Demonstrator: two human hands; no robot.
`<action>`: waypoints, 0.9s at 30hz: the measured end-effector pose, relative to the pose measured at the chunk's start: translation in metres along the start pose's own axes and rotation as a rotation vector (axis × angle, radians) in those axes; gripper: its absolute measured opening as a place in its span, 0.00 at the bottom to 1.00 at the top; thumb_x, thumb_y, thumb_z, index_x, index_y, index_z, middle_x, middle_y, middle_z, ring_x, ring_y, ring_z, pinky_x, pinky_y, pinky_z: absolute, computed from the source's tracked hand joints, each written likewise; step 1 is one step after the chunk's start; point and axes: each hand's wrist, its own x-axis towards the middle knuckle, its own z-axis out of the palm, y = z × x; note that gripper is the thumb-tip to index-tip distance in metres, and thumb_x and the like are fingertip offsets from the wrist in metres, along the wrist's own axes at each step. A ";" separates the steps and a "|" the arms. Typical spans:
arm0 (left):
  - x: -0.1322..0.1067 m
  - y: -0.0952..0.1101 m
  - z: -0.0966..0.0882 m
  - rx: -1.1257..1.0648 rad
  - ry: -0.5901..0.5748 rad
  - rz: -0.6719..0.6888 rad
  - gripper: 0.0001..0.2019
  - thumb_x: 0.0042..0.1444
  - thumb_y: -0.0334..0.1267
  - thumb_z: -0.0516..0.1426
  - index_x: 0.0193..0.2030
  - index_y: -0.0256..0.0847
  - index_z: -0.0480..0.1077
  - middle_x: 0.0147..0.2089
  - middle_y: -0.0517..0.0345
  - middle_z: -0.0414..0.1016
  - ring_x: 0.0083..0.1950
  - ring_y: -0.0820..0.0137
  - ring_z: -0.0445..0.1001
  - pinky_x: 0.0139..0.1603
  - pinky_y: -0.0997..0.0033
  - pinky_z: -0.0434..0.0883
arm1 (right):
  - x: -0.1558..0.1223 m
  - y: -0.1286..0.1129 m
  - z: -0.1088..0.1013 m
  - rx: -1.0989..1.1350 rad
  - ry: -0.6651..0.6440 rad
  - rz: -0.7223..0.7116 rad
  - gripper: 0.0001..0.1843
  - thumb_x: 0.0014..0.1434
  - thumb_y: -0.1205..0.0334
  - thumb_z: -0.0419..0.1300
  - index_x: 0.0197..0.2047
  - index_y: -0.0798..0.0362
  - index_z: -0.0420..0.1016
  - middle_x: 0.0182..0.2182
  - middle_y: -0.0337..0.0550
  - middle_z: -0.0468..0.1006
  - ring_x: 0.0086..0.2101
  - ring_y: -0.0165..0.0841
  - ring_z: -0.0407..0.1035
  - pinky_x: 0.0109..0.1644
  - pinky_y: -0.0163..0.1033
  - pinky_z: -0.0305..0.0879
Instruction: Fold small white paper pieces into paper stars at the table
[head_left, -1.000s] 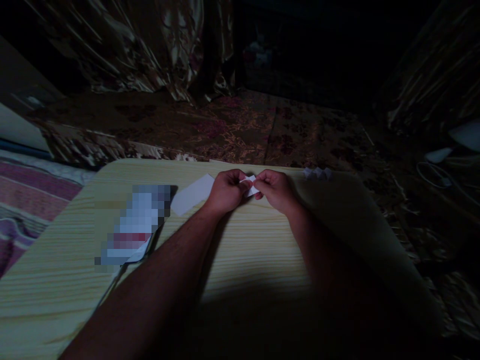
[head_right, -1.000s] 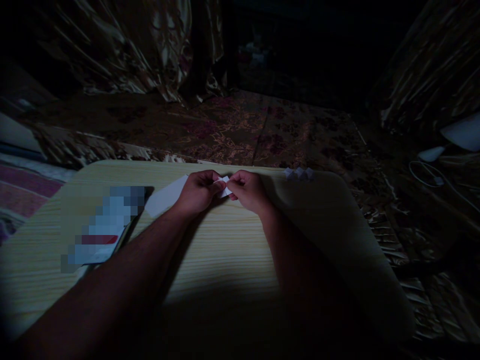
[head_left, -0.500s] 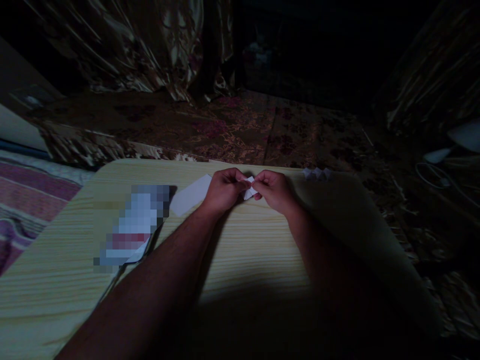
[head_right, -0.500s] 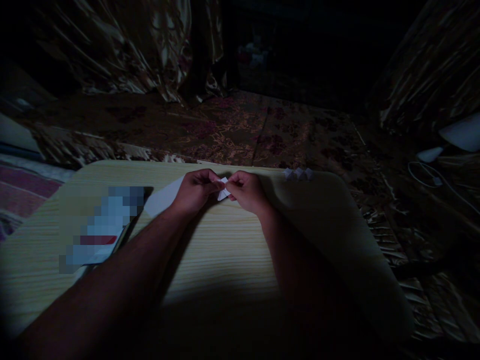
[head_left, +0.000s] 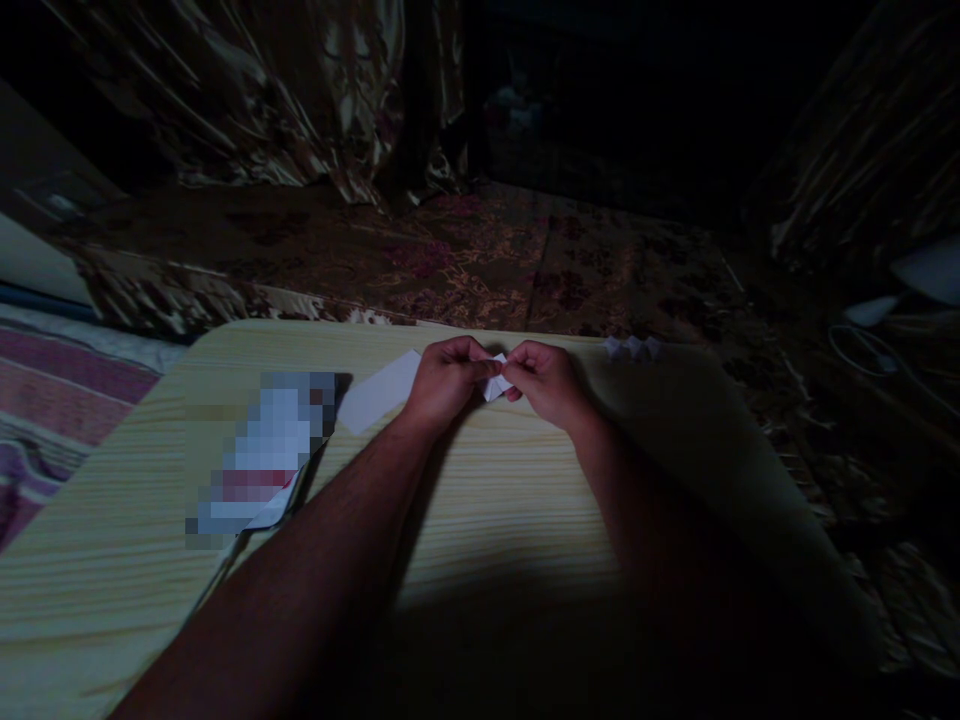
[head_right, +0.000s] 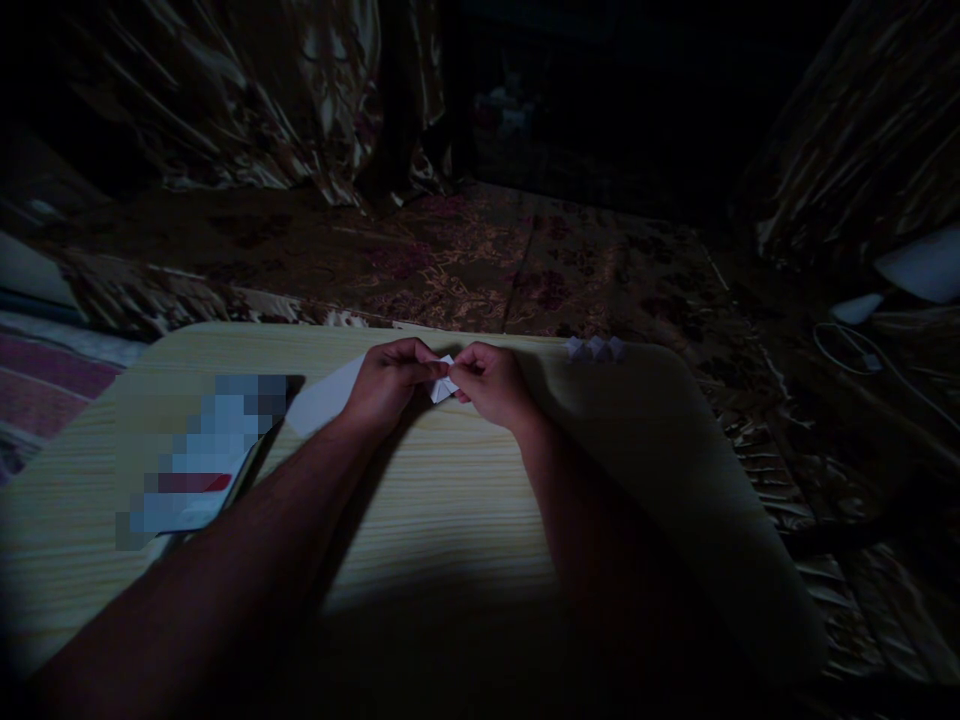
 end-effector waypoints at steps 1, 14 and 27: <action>0.000 0.000 0.000 0.005 0.001 0.002 0.09 0.40 0.37 0.65 0.22 0.37 0.69 0.20 0.63 0.69 0.21 0.76 0.62 0.23 0.74 0.58 | 0.000 0.000 0.000 -0.003 0.000 0.000 0.07 0.50 0.60 0.61 0.27 0.54 0.69 0.19 0.33 0.73 0.20 0.25 0.68 0.24 0.29 0.65; -0.002 0.001 0.002 -0.055 -0.008 0.059 0.17 0.53 0.49 0.58 0.22 0.37 0.67 0.20 0.62 0.63 0.21 0.76 0.60 0.22 0.73 0.55 | -0.001 -0.004 0.000 0.051 0.032 0.039 0.06 0.49 0.61 0.61 0.27 0.54 0.68 0.18 0.32 0.71 0.18 0.25 0.67 0.23 0.29 0.64; -0.003 0.000 0.001 0.052 -0.038 0.014 0.09 0.46 0.39 0.62 0.23 0.37 0.68 0.18 0.63 0.66 0.20 0.77 0.59 0.21 0.75 0.55 | -0.001 -0.003 -0.001 0.028 0.002 0.025 0.08 0.48 0.59 0.62 0.26 0.54 0.68 0.18 0.33 0.70 0.19 0.25 0.67 0.23 0.30 0.64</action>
